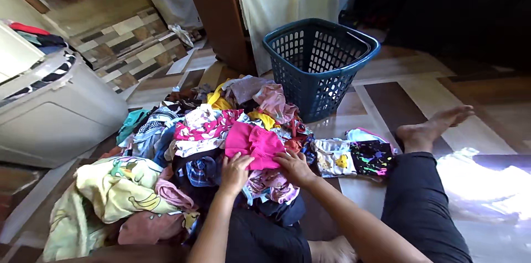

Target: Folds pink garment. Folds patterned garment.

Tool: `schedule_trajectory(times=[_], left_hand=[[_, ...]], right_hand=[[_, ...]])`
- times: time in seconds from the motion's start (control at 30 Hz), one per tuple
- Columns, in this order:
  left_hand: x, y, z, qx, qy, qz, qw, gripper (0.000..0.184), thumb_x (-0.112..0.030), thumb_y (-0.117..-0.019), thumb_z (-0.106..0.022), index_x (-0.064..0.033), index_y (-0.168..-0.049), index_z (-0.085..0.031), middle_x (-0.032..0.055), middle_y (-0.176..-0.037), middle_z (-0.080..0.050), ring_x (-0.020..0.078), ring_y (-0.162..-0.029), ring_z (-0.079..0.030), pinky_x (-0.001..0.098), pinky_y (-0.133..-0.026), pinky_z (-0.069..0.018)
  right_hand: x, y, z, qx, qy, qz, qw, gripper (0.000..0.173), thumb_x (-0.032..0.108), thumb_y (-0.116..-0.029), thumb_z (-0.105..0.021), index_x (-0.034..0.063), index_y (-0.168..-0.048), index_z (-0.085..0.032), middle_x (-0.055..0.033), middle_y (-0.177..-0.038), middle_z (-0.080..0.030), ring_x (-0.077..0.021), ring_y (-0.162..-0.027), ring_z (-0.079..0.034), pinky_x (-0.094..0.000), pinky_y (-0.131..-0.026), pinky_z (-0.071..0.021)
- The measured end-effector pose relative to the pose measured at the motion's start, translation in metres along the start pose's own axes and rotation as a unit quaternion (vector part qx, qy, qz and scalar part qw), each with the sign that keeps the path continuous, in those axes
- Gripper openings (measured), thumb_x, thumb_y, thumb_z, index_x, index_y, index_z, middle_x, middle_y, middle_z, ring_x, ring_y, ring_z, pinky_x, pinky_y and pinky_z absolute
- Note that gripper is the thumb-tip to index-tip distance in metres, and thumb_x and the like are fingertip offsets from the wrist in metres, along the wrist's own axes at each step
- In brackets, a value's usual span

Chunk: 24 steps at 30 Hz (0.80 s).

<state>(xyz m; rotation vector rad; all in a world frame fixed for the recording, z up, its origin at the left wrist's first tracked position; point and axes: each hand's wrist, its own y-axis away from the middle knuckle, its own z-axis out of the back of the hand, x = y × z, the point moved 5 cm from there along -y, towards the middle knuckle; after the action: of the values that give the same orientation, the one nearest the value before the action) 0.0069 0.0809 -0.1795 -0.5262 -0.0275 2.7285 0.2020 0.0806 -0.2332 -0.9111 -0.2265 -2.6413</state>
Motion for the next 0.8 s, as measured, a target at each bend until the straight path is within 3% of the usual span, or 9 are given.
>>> schedule_trajectory(times=[0.13,0.23,0.33,0.43,0.5,0.57,0.63,0.7,0.8], left_hand=[[-0.004,0.003,0.057,0.078,0.011,0.005,0.997,0.037,0.005,-0.0974,-0.049,-0.0033,-0.127,-0.071,0.0188,-0.125,-0.07,0.0373,-0.123,-0.063,0.0586,-0.11,-0.04],[-0.003,0.004,0.09,0.094,0.059,0.01,0.994,0.031,0.0,-0.1001,-0.05,-0.0008,-0.124,-0.07,0.0212,-0.12,-0.071,0.037,-0.117,-0.066,0.0575,-0.104,-0.0463],[0.001,-0.007,0.101,0.128,0.084,0.036,0.988,0.028,-0.009,-0.1035,-0.053,0.0002,-0.123,-0.07,0.0208,-0.118,-0.071,0.0341,-0.115,-0.066,0.0554,-0.104,-0.0458],[0.008,-0.034,0.096,0.103,0.044,0.071,0.991,0.026,-0.012,-0.1046,-0.056,-0.0002,-0.123,-0.07,0.0221,-0.117,-0.07,0.0376,-0.115,-0.065,0.0586,-0.104,-0.0447],[0.008,-0.048,0.082,0.045,-0.023,0.095,0.994,0.031,-0.013,-0.1038,-0.057,-0.005,-0.133,-0.066,0.0216,-0.129,-0.067,0.0414,-0.126,-0.059,0.0683,-0.109,-0.0334],[-0.004,-0.052,0.059,-0.037,-0.041,0.055,0.997,0.039,-0.015,-0.1012,-0.061,-0.0035,-0.138,-0.062,0.0237,-0.14,-0.059,0.0444,-0.136,-0.049,0.076,-0.113,-0.0193],[-0.023,-0.045,0.028,-0.083,-0.021,-0.021,0.996,0.044,-0.022,-0.0987,-0.064,-0.0022,-0.138,-0.062,0.0248,-0.147,-0.052,0.045,-0.143,-0.041,0.075,-0.115,-0.0176],[-0.036,-0.034,-0.005,-0.086,-0.006,-0.074,0.994,0.054,-0.027,-0.0928,-0.07,-0.004,-0.141,-0.061,0.0245,-0.15,-0.051,0.047,-0.146,-0.038,0.0766,-0.115,-0.0169],[-0.025,-0.031,-0.036,0.003,-0.023,-0.029,0.999,0.074,-0.041,-0.0903,-0.072,-0.0074,-0.152,-0.048,0.0169,-0.161,-0.039,0.0434,-0.153,-0.024,0.0736,-0.118,-0.009]], right_hand=[[0.001,0.007,0.025,-0.02,-0.102,0.048,0.993,0.031,0.01,-0.0983,-0.056,-0.0017,-0.125,-0.068,-0.0201,-0.134,-0.065,-0.0407,-0.138,-0.049,-0.0681,-0.111,-0.0314],[0.012,0.013,0.042,0.024,-0.208,0.02,0.978,0.033,0.005,-0.098,-0.051,-0.0084,-0.124,-0.065,-0.0261,-0.122,-0.066,-0.0328,-0.118,-0.063,-0.0501,-0.106,-0.0452],[0.015,0.011,0.045,0.026,-0.348,-0.044,0.936,0.031,0.004,-0.1001,-0.042,-0.0089,-0.121,-0.061,-0.0155,-0.104,-0.065,-0.0142,-0.09,-0.062,-0.0345,-0.085,-0.0522],[0.007,-0.001,0.039,-0.022,-0.475,-0.091,0.875,0.027,0.008,-0.106,-0.039,-0.0043,-0.116,-0.06,-0.0028,-0.091,-0.063,-0.005,-0.08,-0.061,-0.0275,-0.077,-0.0544],[-0.003,-0.013,0.028,-0.056,-0.503,-0.15,0.849,0.028,0.015,-0.1102,-0.041,-0.0034,-0.119,-0.06,-0.005,-0.091,-0.064,-0.0077,-0.08,-0.063,-0.0285,-0.077,-0.0553],[-0.014,-0.025,0.02,-0.081,-0.498,-0.207,0.838,0.034,0.021,-0.1114,-0.041,-0.0037,-0.129,-0.058,-0.0142,-0.107,-0.066,-0.0162,-0.094,-0.065,-0.0353,-0.086,-0.0547],[-0.019,-0.033,0.017,-0.092,-0.494,-0.241,0.83,0.039,0.024,-0.1117,-0.041,-0.0032,-0.135,-0.055,-0.0197,-0.12,-0.064,-0.0226,-0.107,-0.064,-0.0408,-0.095,-0.0524],[-0.02,-0.036,0.018,-0.087,-0.475,-0.258,0.837,0.04,0.027,-0.1119,-0.041,-0.0029,-0.133,-0.057,-0.019,-0.118,-0.064,-0.0228,-0.104,-0.064,-0.0412,-0.093,-0.0525],[-0.018,-0.035,0.028,-0.043,-0.461,-0.267,0.845,0.043,0.031,-0.1112,-0.043,-0.0017,-0.136,-0.055,-0.02,-0.12,-0.064,-0.0253,-0.106,-0.064,-0.044,-0.094,-0.0522]])
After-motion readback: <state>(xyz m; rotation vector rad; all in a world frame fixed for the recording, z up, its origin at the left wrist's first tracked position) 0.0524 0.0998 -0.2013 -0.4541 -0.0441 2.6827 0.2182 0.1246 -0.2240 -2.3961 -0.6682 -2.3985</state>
